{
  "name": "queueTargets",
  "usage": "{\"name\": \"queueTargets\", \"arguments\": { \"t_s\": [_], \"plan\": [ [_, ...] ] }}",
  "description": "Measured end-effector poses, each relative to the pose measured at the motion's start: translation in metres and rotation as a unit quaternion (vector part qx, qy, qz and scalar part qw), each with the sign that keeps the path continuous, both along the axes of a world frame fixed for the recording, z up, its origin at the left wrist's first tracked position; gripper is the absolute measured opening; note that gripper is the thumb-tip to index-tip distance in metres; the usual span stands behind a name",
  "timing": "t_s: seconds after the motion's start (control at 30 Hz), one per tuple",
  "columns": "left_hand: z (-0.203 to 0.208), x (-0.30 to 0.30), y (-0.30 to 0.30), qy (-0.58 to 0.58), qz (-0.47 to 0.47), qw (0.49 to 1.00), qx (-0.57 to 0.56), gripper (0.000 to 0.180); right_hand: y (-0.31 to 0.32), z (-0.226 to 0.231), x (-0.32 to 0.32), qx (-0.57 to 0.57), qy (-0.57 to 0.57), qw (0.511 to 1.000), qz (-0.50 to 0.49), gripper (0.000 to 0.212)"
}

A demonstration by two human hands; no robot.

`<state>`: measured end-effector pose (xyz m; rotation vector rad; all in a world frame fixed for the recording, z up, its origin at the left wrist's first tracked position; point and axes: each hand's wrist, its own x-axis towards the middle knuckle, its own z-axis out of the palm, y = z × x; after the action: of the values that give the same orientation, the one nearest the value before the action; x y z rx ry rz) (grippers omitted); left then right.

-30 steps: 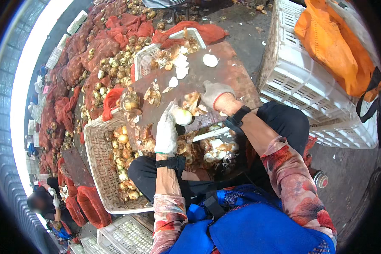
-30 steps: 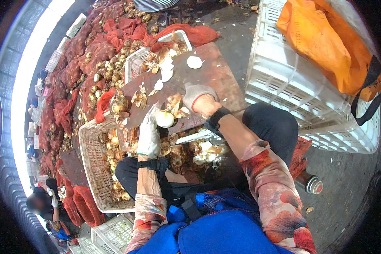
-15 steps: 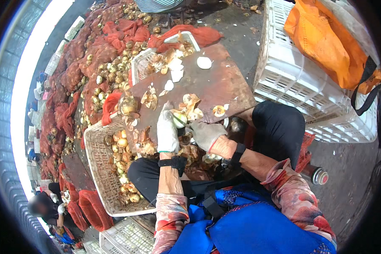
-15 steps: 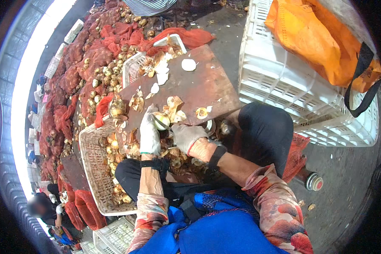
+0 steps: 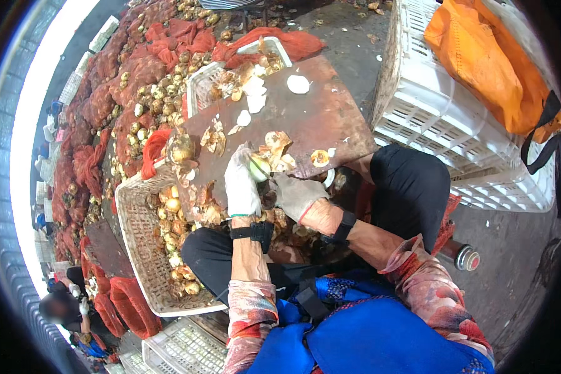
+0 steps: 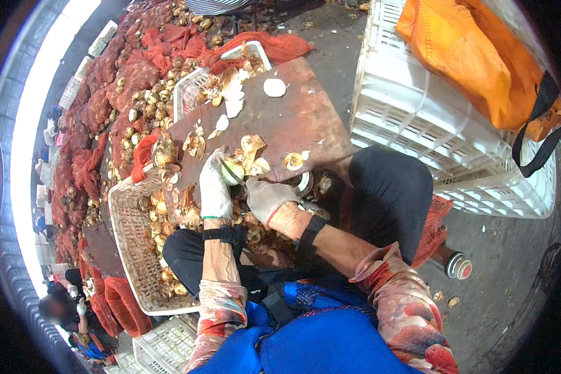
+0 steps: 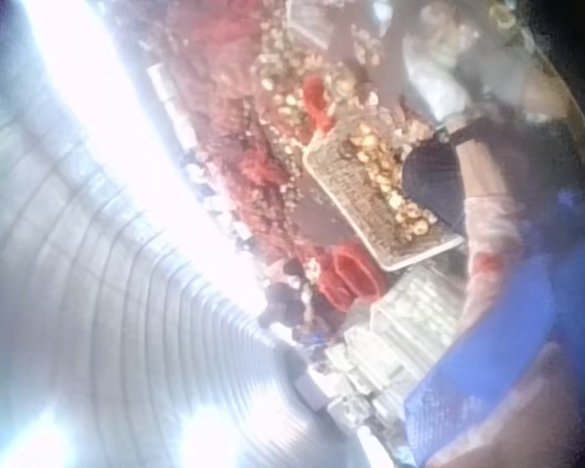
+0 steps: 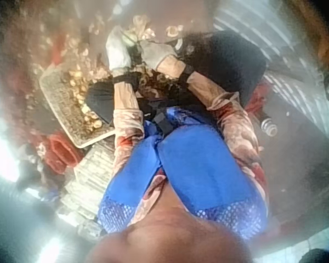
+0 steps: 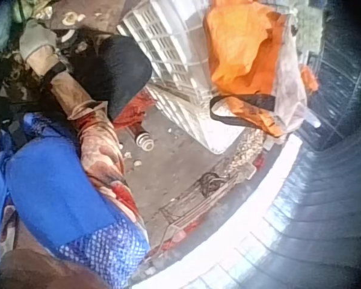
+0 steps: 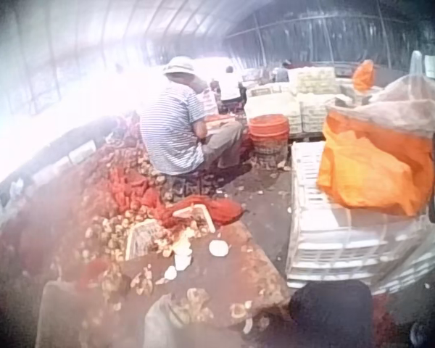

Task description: Peeling and trimming the ends of onions using a small knife.

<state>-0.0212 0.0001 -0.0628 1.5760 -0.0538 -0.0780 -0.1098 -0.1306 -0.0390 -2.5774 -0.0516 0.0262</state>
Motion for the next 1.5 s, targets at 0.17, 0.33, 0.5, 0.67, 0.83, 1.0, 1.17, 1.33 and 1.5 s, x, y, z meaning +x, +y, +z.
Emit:
{"name": "queueTargets", "arguments": {
  "t_s": [0.17, 0.33, 0.5, 0.67, 0.83, 1.0, 1.17, 1.33, 1.5],
  "plan": [
    [0.006, -0.002, -0.005, -0.003, -0.001, 0.999, 0.051, 0.050, 0.001, -0.028, 0.014, -0.029, -0.082, 0.995, 0.053, 0.019],
    [0.008, -0.004, -0.007, 0.009, 0.015, 0.999, 0.049, 0.048, 0.006, -0.009, 0.013, -0.040, -0.002, 0.999, 0.014, 0.019],
    [0.001, 0.004, -0.007, -0.008, 0.019, 0.995, 0.100, 0.046, 0.003, -0.011, 0.031, 0.059, 0.060, 0.995, -0.047, 0.019],
    [0.005, 0.004, -0.006, 0.033, -0.002, 0.999, 0.042, 0.045, 0.001, -0.011, 0.015, 0.046, 0.013, 0.999, -0.017, 0.017],
    [0.001, 0.005, -0.005, 0.030, -0.022, 0.999, -0.002, 0.045, -0.009, -0.023, 0.020, 0.142, 0.000, 0.988, 0.056, 0.033],
    [0.011, 0.004, -0.004, 0.024, -0.038, 0.998, 0.039, 0.045, -0.001, -0.009, 0.002, 0.193, 0.081, 0.976, -0.051, 0.042],
    [0.004, 0.009, 0.000, 0.037, -0.035, 0.999, 0.020, 0.047, 0.005, -0.009, -0.003, 0.144, 0.088, 0.984, -0.058, 0.036],
    [0.011, 0.006, -0.005, 0.035, -0.027, 0.998, 0.052, 0.047, 0.006, -0.001, 0.006, 0.098, 0.036, 0.994, -0.031, 0.028],
    [0.016, 0.007, -0.006, 0.025, -0.028, 0.998, 0.051, 0.044, 0.010, -0.012, 0.013, -0.051, 0.020, 0.996, 0.065, 0.019]
  ]
}}
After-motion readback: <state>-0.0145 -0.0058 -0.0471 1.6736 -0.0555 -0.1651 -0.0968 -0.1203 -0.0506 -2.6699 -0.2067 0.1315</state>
